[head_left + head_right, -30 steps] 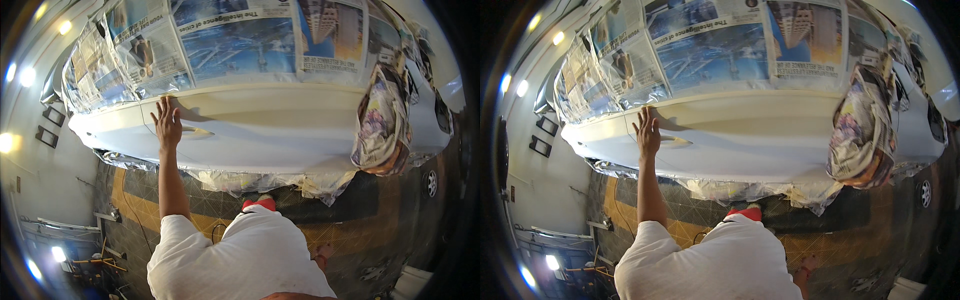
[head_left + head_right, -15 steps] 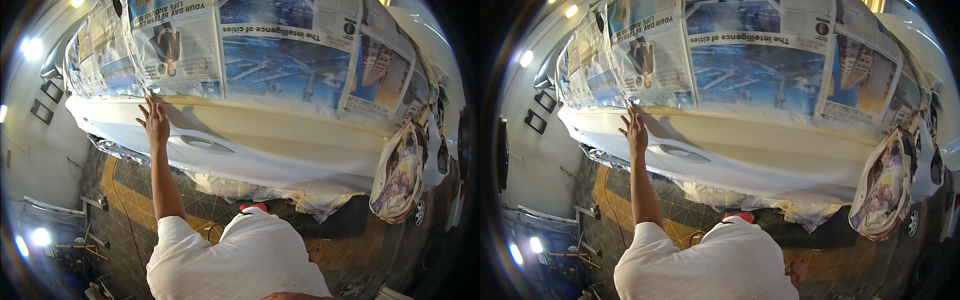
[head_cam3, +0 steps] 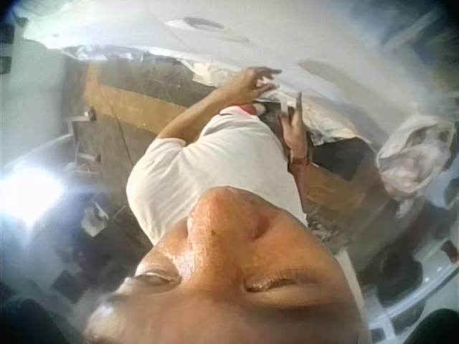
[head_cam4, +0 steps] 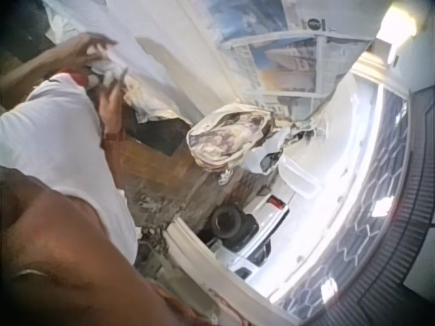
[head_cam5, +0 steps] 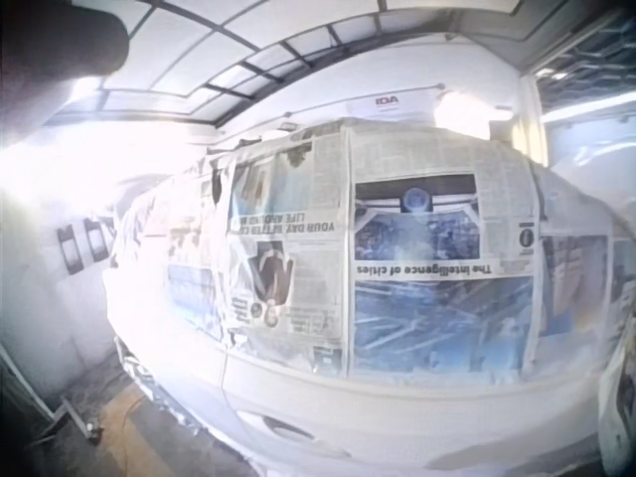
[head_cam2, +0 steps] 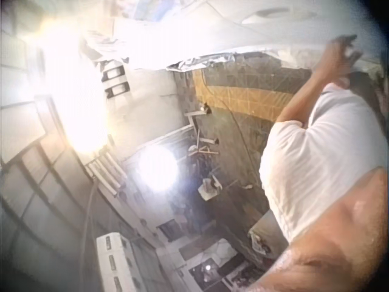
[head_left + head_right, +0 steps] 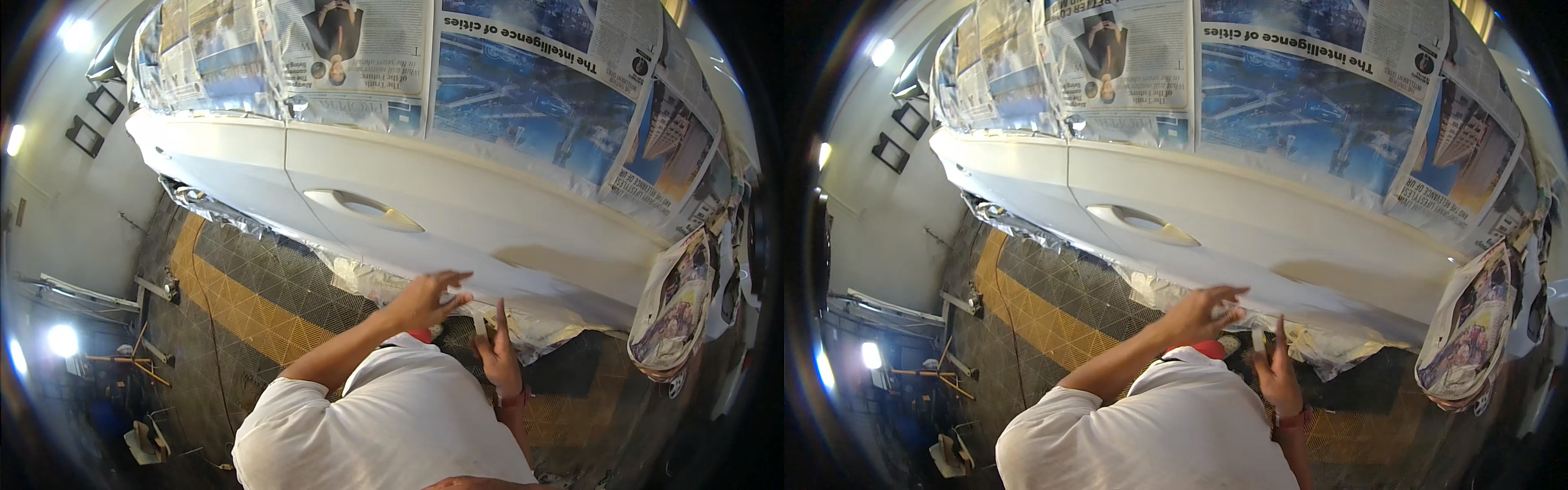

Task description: The person covers the front section of a white car with newspaper sheets, securing them with masking tape. They meticulously smooth the paper over the hood and fenders, then retrieve additional sheets from a nearby container to continue the process.

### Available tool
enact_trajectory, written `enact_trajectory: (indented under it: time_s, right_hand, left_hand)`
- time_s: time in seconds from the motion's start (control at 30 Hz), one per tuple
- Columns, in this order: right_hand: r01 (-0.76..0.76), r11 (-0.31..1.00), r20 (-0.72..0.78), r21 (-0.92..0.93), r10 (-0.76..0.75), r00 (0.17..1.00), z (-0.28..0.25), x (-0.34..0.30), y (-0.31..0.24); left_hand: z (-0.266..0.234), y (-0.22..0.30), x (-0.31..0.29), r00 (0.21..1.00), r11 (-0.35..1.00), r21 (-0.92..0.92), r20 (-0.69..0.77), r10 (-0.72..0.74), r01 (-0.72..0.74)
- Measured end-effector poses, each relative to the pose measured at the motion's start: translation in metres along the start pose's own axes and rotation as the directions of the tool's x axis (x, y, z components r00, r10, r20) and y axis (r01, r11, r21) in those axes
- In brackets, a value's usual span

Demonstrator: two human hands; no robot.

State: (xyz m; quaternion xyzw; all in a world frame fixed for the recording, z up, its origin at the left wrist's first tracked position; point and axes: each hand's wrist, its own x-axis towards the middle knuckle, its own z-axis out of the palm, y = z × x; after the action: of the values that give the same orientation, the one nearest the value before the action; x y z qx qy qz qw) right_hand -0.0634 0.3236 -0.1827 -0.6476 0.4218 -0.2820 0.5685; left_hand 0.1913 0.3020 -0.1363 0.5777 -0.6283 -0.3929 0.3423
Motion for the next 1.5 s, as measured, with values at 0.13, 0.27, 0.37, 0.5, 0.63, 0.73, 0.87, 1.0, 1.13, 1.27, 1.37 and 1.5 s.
enact_trajectory:
  time_s: [0.13, 0.27, 0.37, 0.5, 0.63, 0.73, 0.87, 1.0, 1.13, 1.27, 1.37, 1.5]
  right_hand:
    - [0.143, 0.989, 0.137, -0.035, -0.137, 0.981, 0.029, 0.025, -0.033]
    - [0.126, 0.99, 0.154, 0.057, -0.133, 0.979, 0.058, 0.024, -0.051]
    - [0.003, 0.958, 0.164, 0.285, -0.052, 0.985, 0.086, 0.027, -0.053]
    - [-0.082, 0.974, 0.122, 0.212, 0.057, 0.991, 0.118, 0.051, -0.049]
    - [0.544, 0.683, -0.131, -0.488, -0.673, 0.728, 0.158, 0.055, -0.095]
    - [0.523, 0.701, -0.23, -0.484, -0.679, 0.697, 0.194, 0.061, -0.09]
    - [0.07, 0.961, -0.511, -0.268, -0.203, 0.835, 0.246, 0.064, -0.027]
    - [-0.19, 0.979, -0.655, -0.079, 0.093, 0.75, 0.28, 0.052, -0.011]
    - [-0.185, 0.983, -0.774, 0.02, 0.132, 0.619, 0.306, 0.043, 0.0]
    - [-0.187, 0.977, -0.876, -0.103, 0.0, 0.483, 0.321, 0.039, 0.004]
    - [-0.128, 0.986, -0.886, -0.104, -0.033, 0.462, 0.322, 0.053, -0.017]
    - [-0.142, 0.98, -0.886, -0.14, -0.06, 0.46, 0.328, 0.051, -0.023]
  left_hand:
    - [0.013, -0.015, -0.031, 0.999, 0.994, -0.103, -0.047, 0.022, -0.027]
    - [-0.011, -0.015, -0.05, 0.971, 0.999, -0.036, -0.238, -0.008, 0.0]
    - [-0.041, -0.001, -0.062, 0.955, 0.971, 0.238, -0.28, 0.093, -0.025]
    - [-0.076, -0.003, -0.062, 0.894, 0.818, 0.508, -0.183, 0.409, -0.27]
    - [-0.154, -0.046, -0.037, 0.744, 0.918, 0.328, -0.552, 0.378, -0.223]
    - [-0.285, -0.042, -0.005, 0.537, 0.812, 0.553, -0.634, 0.556, -0.187]
    - [-0.394, -0.047, 0.027, 0.487, 0.58, 0.8, -0.448, 0.75, -0.156]
    - [-0.423, -0.056, 0.051, 0.499, 0.431, 0.855, -0.25, 0.83, -0.287]
    - [-0.428, -0.064, 0.078, 0.491, 0.346, 0.878, -0.154, 0.857, -0.329]
    - [-0.434, -0.094, 0.083, 0.467, 0.301, 0.92, -0.157, 0.87, -0.251]
    - [-0.441, -0.075, 0.074, 0.445, 0.305, 0.943, -0.218, 0.869, -0.133]
    - [-0.444, -0.079, 0.085, 0.427, 0.386, 0.922, -0.365, 0.827, 0.039]
